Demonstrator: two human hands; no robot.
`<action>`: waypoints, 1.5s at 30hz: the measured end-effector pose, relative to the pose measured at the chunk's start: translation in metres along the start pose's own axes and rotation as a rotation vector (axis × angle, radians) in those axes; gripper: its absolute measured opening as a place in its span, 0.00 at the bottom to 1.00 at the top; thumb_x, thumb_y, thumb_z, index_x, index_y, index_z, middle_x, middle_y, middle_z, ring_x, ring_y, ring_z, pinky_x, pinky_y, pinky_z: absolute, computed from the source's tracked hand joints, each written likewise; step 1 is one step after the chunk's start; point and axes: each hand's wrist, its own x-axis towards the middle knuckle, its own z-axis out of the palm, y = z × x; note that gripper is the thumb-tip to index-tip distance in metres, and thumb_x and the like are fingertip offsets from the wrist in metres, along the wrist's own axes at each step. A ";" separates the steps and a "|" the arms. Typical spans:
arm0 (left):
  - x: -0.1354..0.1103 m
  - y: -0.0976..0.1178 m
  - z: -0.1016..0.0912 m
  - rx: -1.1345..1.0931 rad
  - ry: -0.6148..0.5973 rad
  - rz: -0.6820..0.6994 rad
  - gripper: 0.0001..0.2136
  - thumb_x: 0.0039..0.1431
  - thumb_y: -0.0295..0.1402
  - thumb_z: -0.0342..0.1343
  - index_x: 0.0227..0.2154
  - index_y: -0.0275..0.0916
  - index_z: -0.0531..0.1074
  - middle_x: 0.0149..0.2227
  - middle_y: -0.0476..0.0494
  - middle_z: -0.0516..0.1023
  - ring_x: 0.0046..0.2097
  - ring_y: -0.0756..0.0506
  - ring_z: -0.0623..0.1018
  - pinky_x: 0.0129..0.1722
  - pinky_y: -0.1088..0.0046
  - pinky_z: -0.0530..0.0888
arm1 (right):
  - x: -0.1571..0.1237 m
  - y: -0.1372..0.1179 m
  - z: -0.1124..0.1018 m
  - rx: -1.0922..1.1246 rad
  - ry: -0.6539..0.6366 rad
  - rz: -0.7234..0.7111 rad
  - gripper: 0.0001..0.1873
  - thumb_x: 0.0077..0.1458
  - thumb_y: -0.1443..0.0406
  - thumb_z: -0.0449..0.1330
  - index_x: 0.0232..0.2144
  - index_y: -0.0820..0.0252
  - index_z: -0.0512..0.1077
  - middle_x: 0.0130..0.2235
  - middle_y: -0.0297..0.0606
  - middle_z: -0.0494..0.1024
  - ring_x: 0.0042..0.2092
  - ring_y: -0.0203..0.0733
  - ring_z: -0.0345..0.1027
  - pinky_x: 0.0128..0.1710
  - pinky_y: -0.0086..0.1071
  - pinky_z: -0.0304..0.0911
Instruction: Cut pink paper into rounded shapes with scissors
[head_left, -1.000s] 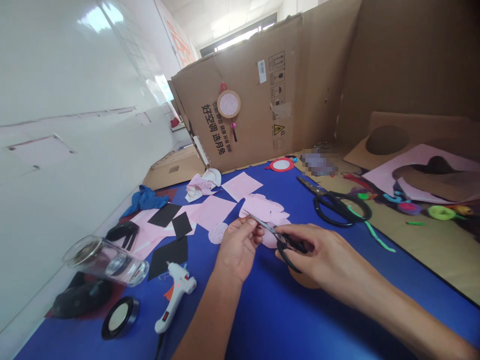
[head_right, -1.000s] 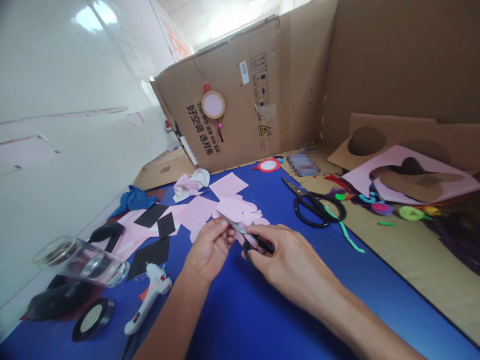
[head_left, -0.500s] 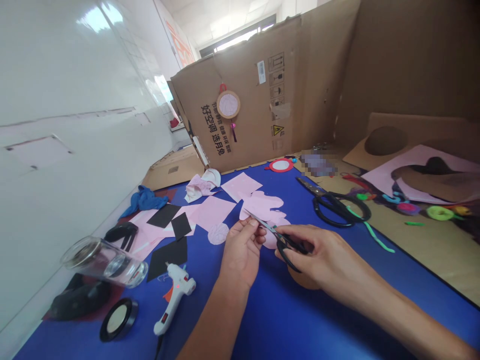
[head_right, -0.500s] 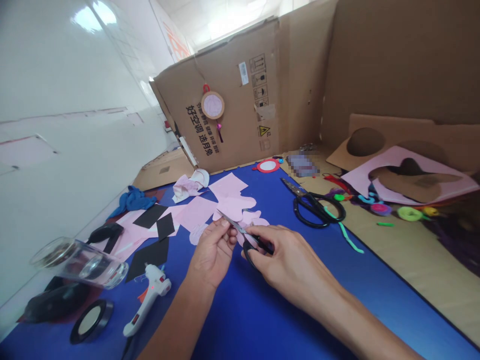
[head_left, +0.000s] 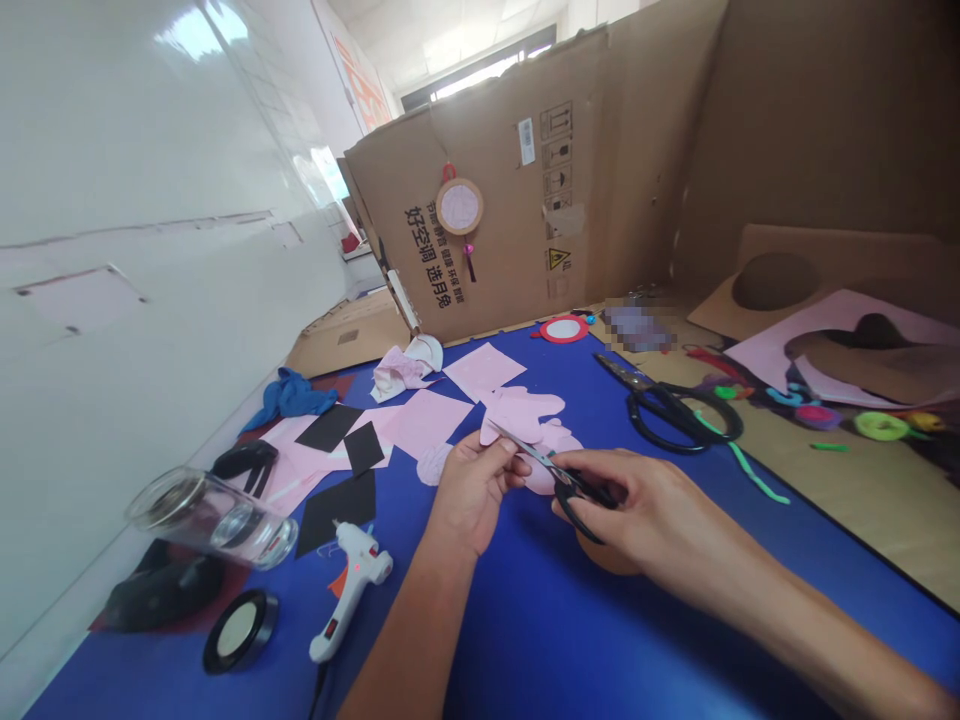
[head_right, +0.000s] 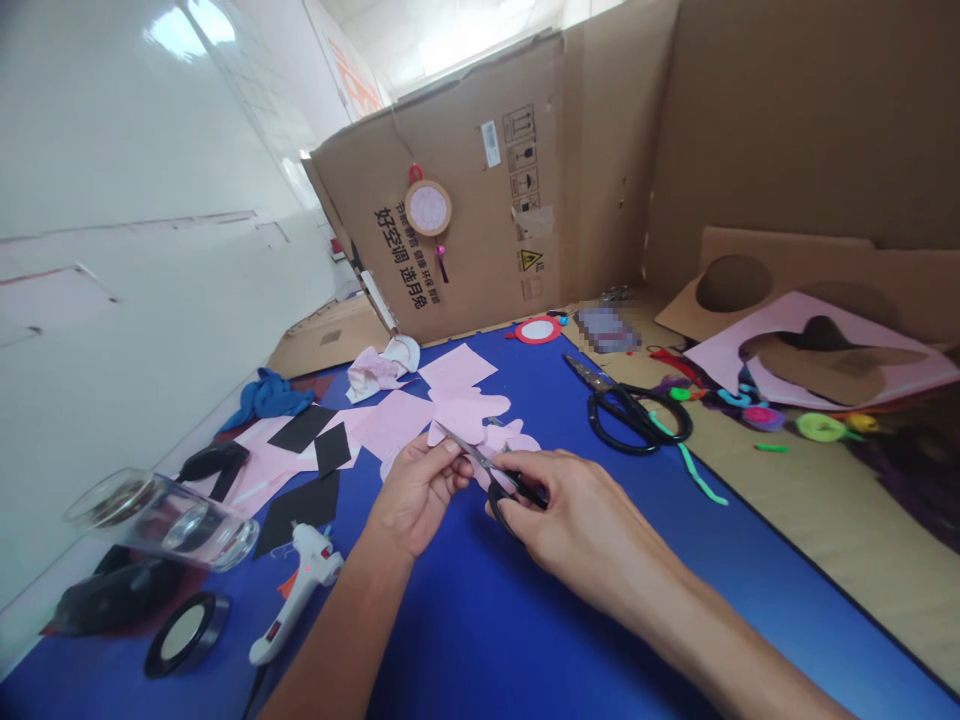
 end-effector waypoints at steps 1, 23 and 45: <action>0.000 0.001 0.000 0.000 -0.003 -0.006 0.14 0.45 0.35 0.76 0.30 0.33 0.80 0.25 0.45 0.79 0.28 0.50 0.77 0.29 0.76 0.71 | 0.000 0.000 0.000 -0.007 0.006 -0.005 0.20 0.58 0.62 0.63 0.51 0.49 0.85 0.37 0.37 0.87 0.39 0.51 0.78 0.39 0.36 0.71; -0.001 -0.003 0.001 -0.057 -0.026 -0.015 0.14 0.44 0.35 0.78 0.31 0.33 0.82 0.26 0.45 0.79 0.28 0.51 0.76 0.29 0.77 0.71 | -0.001 -0.008 -0.004 -0.110 0.029 -0.049 0.16 0.58 0.64 0.62 0.45 0.48 0.86 0.33 0.37 0.85 0.40 0.52 0.77 0.39 0.36 0.69; -0.005 -0.002 0.007 -0.100 0.003 -0.029 0.16 0.43 0.36 0.78 0.33 0.31 0.83 0.30 0.43 0.82 0.28 0.53 0.74 0.28 0.78 0.70 | 0.000 -0.001 0.003 0.012 -0.008 0.012 0.17 0.61 0.61 0.63 0.51 0.52 0.84 0.38 0.35 0.86 0.38 0.47 0.76 0.35 0.33 0.64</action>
